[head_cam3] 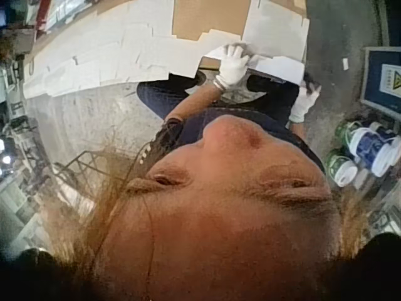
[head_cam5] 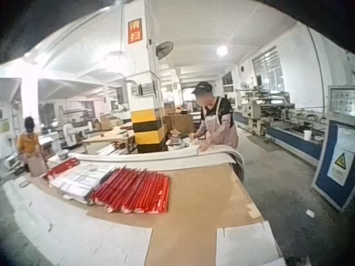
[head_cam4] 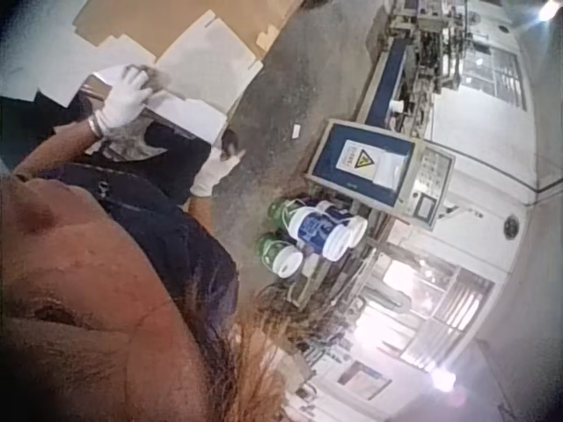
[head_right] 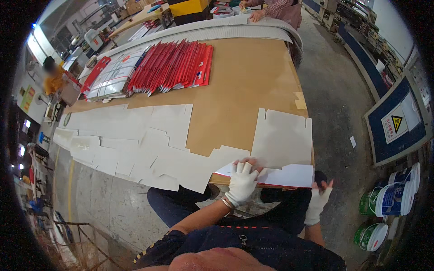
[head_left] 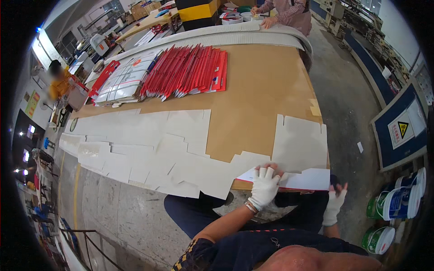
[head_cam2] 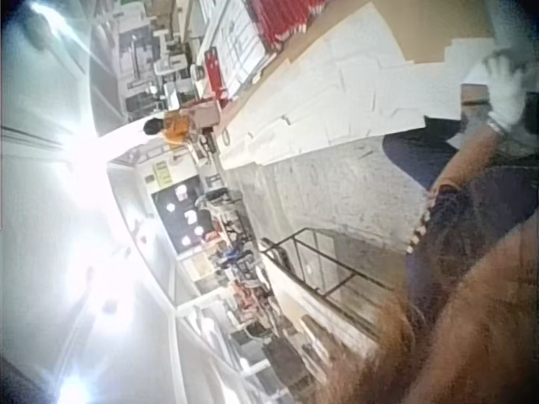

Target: Manually folding cardboard sheets into specific shapes and stacking them on a table.

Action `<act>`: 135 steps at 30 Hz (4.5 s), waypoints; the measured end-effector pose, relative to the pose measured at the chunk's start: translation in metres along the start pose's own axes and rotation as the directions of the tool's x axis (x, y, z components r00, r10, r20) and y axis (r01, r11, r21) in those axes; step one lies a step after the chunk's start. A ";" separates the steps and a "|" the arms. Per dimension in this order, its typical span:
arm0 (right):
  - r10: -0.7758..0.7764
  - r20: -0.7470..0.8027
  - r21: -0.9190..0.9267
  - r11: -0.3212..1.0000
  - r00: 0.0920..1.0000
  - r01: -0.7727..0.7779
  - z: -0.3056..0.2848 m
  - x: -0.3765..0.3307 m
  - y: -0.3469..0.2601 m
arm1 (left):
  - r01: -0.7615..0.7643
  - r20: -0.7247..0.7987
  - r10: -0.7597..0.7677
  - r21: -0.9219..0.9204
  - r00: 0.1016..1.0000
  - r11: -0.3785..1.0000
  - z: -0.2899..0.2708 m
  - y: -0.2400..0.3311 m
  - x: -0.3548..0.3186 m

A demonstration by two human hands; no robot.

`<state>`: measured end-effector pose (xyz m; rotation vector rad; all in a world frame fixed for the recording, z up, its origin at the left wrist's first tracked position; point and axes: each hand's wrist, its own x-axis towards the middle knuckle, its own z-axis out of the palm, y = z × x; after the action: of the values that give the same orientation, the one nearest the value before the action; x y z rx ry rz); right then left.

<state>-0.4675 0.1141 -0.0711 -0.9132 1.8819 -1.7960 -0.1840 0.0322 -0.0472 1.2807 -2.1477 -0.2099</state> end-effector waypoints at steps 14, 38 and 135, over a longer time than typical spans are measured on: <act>0.268 0.399 -0.180 0.961 0.877 -0.212 0.052 -0.039 -0.032 | -0.256 0.393 0.248 -0.033 0.886 0.966 0.001 0.033 -0.002; -0.266 0.875 -0.267 0.430 0.404 0.862 0.071 0.038 -0.040 | -0.069 0.121 0.106 -0.278 0.987 0.958 -0.114 -0.095 -0.054; -0.192 0.979 0.091 0.086 -0.073 0.992 0.115 0.000 -0.051 | 0.042 0.290 -0.074 0.116 0.954 0.992 -0.039 -0.050 0.034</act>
<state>-0.3801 0.0313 -0.0335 -3.0147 1.1478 -0.0692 -0.1358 -0.0151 -0.0235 1.4528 -2.4010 -0.3300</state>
